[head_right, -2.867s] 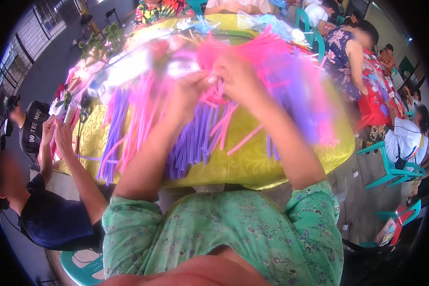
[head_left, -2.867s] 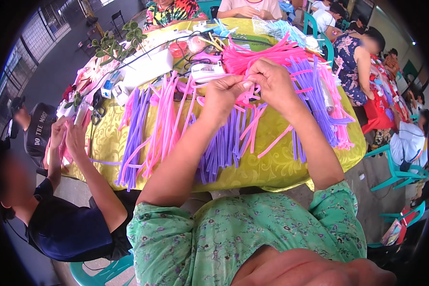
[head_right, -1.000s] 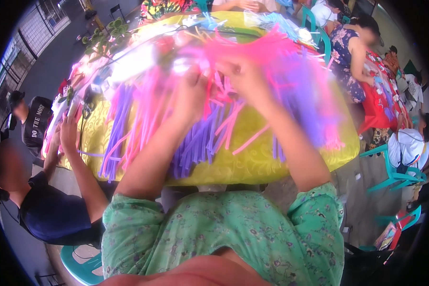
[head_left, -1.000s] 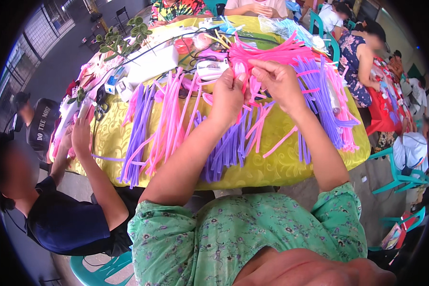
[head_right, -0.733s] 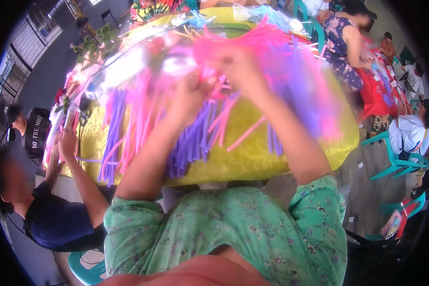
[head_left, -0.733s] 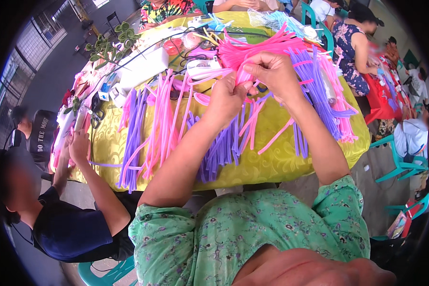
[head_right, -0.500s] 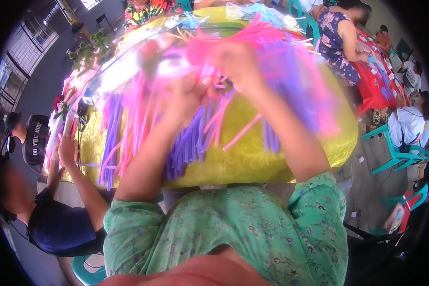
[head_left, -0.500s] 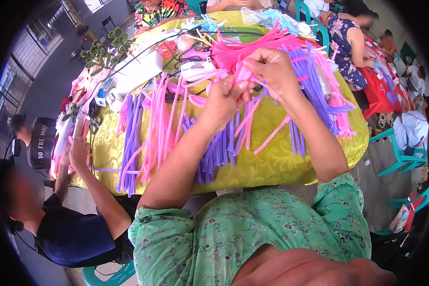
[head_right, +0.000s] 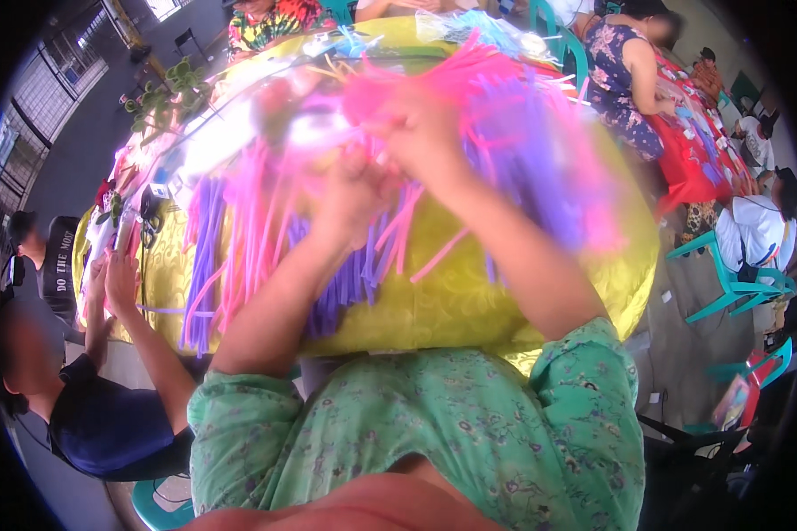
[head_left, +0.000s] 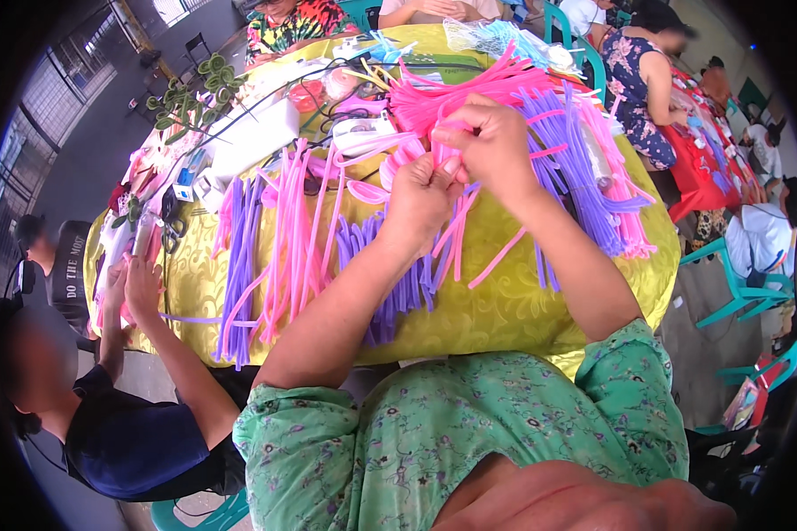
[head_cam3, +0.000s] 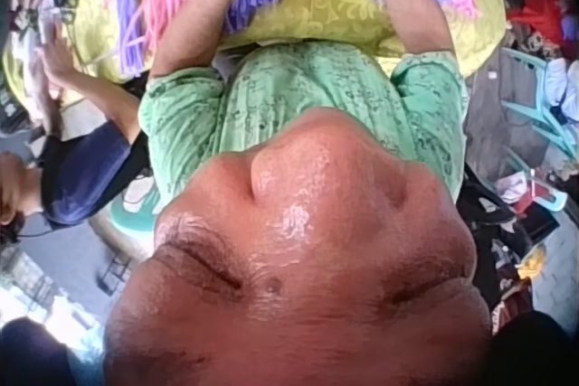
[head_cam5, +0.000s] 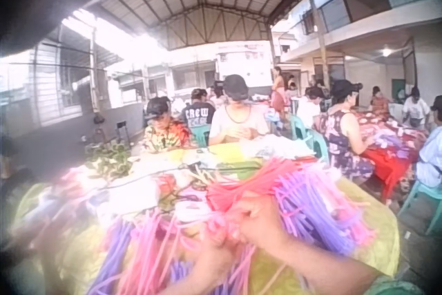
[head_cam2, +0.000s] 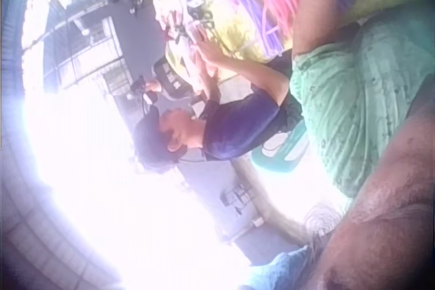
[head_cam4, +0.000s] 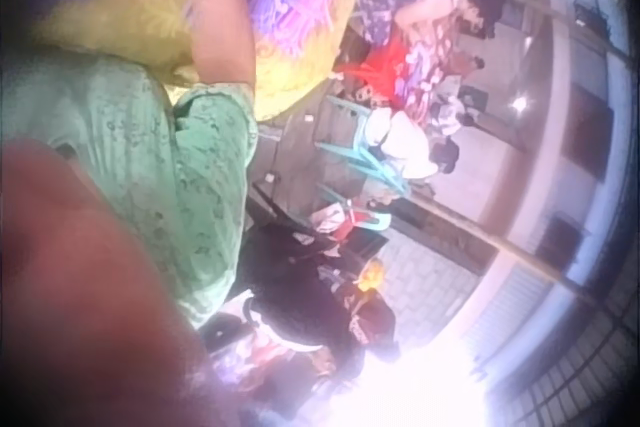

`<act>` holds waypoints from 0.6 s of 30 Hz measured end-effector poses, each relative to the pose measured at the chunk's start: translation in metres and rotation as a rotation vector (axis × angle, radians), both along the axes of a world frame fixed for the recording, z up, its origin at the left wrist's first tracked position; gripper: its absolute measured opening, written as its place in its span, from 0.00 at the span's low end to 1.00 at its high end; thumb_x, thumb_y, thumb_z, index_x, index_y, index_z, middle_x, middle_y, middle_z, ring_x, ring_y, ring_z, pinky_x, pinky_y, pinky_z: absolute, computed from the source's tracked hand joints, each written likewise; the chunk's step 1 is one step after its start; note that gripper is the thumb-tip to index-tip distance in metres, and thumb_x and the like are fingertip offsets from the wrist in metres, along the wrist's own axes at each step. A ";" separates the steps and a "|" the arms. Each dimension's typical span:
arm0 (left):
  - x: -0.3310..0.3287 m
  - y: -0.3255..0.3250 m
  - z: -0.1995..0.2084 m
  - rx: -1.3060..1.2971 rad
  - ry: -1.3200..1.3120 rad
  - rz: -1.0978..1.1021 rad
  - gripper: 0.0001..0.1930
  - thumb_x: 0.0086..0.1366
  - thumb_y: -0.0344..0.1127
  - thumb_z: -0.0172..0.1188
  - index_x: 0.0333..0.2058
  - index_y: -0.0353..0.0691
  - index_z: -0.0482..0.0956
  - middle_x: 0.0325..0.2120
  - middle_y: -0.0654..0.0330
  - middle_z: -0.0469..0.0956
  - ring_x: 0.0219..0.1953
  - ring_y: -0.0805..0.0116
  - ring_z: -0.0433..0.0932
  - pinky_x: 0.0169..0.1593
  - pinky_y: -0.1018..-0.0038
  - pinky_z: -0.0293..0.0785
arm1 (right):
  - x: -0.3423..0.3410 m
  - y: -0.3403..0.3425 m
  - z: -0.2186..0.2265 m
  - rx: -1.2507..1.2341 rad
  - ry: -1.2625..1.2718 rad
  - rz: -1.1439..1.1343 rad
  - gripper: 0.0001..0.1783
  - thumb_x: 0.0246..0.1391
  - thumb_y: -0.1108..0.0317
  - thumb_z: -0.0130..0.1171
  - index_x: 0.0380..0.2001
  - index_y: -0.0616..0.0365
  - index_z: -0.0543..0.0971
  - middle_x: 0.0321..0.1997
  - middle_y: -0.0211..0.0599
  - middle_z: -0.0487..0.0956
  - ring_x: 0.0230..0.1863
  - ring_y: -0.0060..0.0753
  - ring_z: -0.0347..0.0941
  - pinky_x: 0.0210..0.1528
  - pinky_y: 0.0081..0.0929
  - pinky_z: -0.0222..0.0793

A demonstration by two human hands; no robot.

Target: The person weaves together pink and purple plastic strips by hand at a table, interlocking the flexible materials to create a floral or decorative pattern.

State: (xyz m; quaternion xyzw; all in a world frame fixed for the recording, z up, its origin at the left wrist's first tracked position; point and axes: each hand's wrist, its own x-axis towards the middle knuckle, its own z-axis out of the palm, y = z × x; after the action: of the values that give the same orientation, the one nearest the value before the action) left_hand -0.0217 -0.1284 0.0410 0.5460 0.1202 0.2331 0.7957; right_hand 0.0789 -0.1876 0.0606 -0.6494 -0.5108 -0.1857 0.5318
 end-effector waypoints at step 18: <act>-0.001 0.008 -0.007 0.691 -0.122 0.086 0.08 0.62 0.32 0.47 0.27 0.36 0.71 0.18 0.66 0.68 0.22 0.80 0.64 0.26 0.82 0.63 | 0.013 -0.015 0.014 -0.103 1.080 0.729 0.04 0.44 0.71 0.59 0.24 0.60 0.76 0.20 0.33 0.75 0.19 0.20 0.68 0.19 0.16 0.61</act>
State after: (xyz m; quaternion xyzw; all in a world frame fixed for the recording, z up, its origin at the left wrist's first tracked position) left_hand -0.0231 -0.1208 0.0344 0.7624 0.0094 0.3257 0.5591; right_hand 0.0924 -0.2029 0.0746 -0.4612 -0.3677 0.3836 0.7106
